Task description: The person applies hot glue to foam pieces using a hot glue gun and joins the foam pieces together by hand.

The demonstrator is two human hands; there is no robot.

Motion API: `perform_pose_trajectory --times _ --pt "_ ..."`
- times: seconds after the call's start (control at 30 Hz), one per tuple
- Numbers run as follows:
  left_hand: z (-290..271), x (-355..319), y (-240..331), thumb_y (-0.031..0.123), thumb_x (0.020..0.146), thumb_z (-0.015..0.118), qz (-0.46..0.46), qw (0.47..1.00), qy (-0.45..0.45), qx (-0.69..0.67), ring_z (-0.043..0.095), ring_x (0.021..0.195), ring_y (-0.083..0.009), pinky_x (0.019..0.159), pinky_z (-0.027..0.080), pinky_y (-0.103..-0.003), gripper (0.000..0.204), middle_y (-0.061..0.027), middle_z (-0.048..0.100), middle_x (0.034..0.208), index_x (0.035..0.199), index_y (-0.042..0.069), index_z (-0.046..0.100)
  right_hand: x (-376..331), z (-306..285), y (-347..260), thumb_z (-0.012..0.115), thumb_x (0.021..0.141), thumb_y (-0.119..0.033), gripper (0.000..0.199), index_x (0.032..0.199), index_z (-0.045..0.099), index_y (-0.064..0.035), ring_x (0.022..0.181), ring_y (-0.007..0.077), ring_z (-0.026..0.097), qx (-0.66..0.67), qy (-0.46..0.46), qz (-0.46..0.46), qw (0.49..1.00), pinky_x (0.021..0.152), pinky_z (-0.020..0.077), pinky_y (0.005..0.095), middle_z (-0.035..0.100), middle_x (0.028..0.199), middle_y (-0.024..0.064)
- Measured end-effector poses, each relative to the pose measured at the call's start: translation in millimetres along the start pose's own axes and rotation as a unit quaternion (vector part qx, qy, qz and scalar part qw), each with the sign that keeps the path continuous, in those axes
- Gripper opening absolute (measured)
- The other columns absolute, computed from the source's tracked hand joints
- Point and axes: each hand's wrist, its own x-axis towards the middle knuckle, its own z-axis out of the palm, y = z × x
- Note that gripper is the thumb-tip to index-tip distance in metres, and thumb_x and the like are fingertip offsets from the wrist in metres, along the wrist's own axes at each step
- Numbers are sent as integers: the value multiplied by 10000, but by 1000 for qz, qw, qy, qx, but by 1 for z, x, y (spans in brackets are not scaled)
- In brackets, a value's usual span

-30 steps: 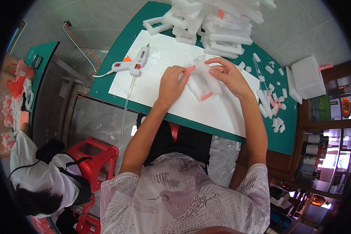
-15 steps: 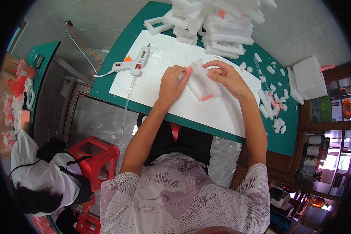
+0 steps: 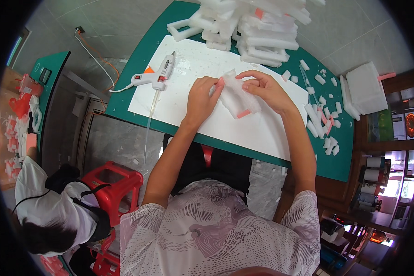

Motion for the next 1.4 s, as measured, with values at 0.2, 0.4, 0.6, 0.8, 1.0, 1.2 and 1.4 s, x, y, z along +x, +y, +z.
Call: perform_pose_trajectory --times 0.2,0.4,0.6,0.8,1.0,1.2,1.4 --pt "1 0 -1 95 883 704 16 1000 -3 2 623 880 -322 782 492 -394 125 -136 689 935 956 -5 691 -3 -2 -3 652 933 -135 303 1233 666 -93 910 87 597 -27 8 18 999 932 414 254 709 965 24" --pt "0 -1 -2 90 877 705 -5 1000 -4 -6 623 895 -327 799 490 -397 133 -137 685 949 965 -6 680 -19 -9 -6 632 963 -255 390 1327 625 -114 1061 142 605 -49 28 -50 997 932 462 293 687 1155 67" --pt "1 -1 -3 98 882 699 0 1000 -4 -6 623 903 -325 806 489 -396 130 -132 685 957 957 -4 676 -53 -5 13 637 941 -202 530 1440 480 -117 1065 154 571 21 41 -40 998 931 470 292 590 1240 97" --pt "0 0 -2 99 876 703 -10 1000 -9 -6 622 903 -321 807 488 -393 138 -129 685 954 969 -1 678 -53 7 22 652 941 -226 539 1436 485 -96 965 118 561 61 50 12 997 813 469 255 583 1100 37" --pt "0 -1 -1 96 876 705 0 1000 -5 -11 622 897 -320 801 489 -391 135 -133 685 950 967 -1 680 -48 6 25 657 940 -191 521 1425 497 -89 968 99 556 84 34 55 994 786 479 240 579 1095 25" --pt "0 -1 -2 96 875 706 4 1000 -2 -9 623 895 -322 800 490 -392 134 -135 686 959 962 -3 681 -48 9 21 653 952 -162 543 1448 454 -68 1039 128 592 168 -2 85 982 876 536 287 593 1147 55" --pt "0 -1 -2 96 874 708 5 1000 -2 -8 622 893 -323 797 490 -394 130 -135 683 951 957 -1 679 -45 12 29 653 952 -151 558 1448 419 -49 1059 246 675 230 -4 72 971 948 530 328 622 1150 167"
